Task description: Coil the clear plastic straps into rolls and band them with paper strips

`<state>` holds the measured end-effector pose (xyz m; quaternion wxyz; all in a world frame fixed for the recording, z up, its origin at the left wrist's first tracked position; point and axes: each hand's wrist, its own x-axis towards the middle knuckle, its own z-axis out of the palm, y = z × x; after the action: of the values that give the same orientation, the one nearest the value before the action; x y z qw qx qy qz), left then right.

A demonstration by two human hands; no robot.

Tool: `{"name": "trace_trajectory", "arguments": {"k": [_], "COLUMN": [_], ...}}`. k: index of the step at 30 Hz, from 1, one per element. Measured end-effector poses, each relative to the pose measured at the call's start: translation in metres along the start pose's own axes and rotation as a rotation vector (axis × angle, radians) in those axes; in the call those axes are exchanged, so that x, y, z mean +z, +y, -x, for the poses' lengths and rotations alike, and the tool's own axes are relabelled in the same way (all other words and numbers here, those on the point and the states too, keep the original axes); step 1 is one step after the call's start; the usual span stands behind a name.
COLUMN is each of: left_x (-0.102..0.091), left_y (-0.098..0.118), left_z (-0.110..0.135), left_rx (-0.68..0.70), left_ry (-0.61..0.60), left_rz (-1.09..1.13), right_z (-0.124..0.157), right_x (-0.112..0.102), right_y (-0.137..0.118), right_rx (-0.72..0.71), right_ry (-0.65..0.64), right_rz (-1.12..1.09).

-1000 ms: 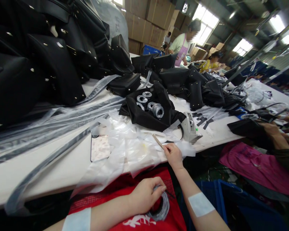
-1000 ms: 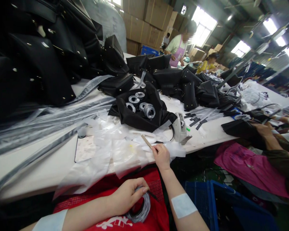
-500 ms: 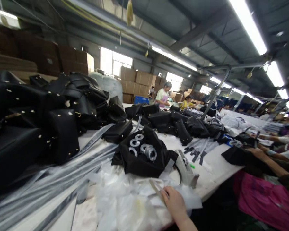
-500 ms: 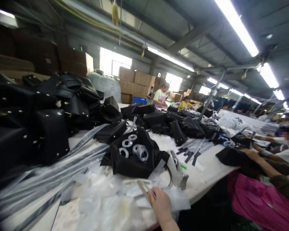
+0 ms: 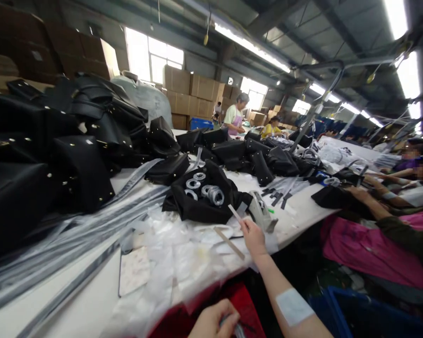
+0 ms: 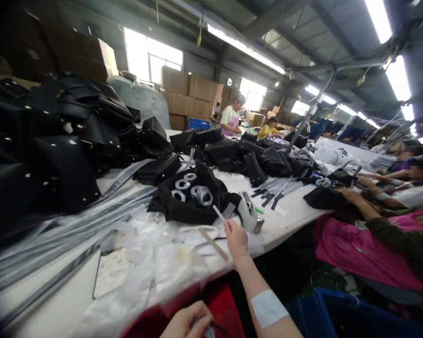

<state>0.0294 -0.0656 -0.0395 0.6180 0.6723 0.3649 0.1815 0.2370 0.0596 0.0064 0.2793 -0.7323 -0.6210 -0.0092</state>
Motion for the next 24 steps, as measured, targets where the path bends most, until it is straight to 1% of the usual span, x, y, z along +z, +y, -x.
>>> {"name": "trace_trajectory", "arguments": {"k": [2,4,6,7,8,10,12,14,16,18,21,24], "left_x": [-0.001,-0.006,-0.011,-0.012,-0.012,-0.01,-0.007,-0.006,-0.007,-0.01,-0.013,-0.014], "left_y": [0.004,0.01,0.012,0.011,0.009,0.005,0.006,0.01,0.014,0.016,0.015,0.015], "left_z": [0.005,0.011,0.013,0.013,0.012,0.01,0.007,0.006,0.005,0.004,0.006,0.008], "left_rx": [0.019,0.029,-0.016,-0.071,-0.126,-0.211,-0.23,-0.174,-0.085,-0.032,-0.022,-0.013], "left_ry": [0.03,-0.001,-0.027,-0.074,-0.112,-0.159,-0.15,-0.106,-0.068,-0.044,-0.027,-0.016], "left_rz": [0.041,0.129,0.27,0.341,0.406,0.49,0.477,0.362,0.216,0.103,0.019,-0.006], "right_z": [0.013,0.036,0.061,0.071,0.08,0.093,0.104,0.112,0.117,0.119,0.119,0.117], "right_x": [-0.023,-0.056,-0.095,-0.113,-0.128,-0.148,-0.151,-0.142,-0.131,-0.124,-0.125,-0.127], "right_y": [-0.006,-0.014,-0.025,-0.03,-0.035,-0.044,-0.052,-0.059,-0.064,-0.067,-0.068,-0.069], "right_rx": [-0.008,-0.046,-0.176,-0.231,-0.27,-0.323,-0.359,-0.397,-0.431,-0.451,-0.474,-0.489], "right_ry": [-0.092,-0.249,-0.563,-0.718,-0.843,-0.986,-1.046,-1.056,-1.032,-1.0,-0.983,-0.967], "right_rz": [-0.033,-0.1,-0.222,-0.227,-0.195,-0.098,0.003,0.078,0.132,0.165,0.18,0.203]}}
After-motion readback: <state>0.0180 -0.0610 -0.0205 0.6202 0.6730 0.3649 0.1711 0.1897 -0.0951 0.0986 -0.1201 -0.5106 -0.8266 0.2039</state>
